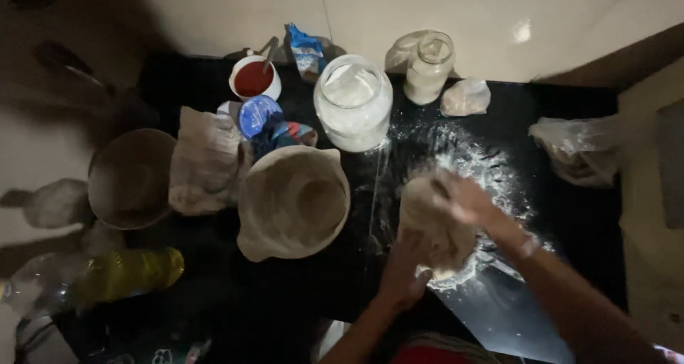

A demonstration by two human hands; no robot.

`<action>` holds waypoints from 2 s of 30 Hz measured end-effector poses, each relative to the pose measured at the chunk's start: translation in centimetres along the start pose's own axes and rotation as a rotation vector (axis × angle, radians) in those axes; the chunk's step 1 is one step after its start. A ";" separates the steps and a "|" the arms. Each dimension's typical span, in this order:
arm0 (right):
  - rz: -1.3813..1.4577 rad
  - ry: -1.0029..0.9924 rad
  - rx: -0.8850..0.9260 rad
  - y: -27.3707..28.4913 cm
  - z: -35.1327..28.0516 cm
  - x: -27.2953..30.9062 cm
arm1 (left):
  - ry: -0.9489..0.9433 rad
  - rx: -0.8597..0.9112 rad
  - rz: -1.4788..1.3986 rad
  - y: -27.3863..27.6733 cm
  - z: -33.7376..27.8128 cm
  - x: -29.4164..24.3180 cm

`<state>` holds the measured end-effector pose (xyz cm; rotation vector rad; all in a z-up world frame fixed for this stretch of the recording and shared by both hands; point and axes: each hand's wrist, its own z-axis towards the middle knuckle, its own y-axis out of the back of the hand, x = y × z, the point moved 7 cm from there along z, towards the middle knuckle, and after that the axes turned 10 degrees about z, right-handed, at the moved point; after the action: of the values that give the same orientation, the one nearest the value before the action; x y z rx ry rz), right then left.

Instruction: Kneading dough on a floured surface.

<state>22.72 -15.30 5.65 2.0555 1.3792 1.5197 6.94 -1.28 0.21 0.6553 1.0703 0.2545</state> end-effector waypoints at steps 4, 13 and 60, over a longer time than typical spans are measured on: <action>-0.114 -0.105 -0.034 -7.2 -5.6 -4.2 | 0.024 0.046 0.023 2.7 1.1 -2.2; -0.443 0.201 -0.610 -8.2 2.6 -3.4 | 0.092 0.151 0.045 1.9 -0.5 -1.6; -0.198 0.441 -0.787 -1.4 14.0 2.4 | 0.085 -0.026 0.045 2.8 -0.9 -2.4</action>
<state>33.76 -8.11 0.16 1.1263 0.8327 2.0540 5.31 0.10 3.39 0.6500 1.1331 0.3371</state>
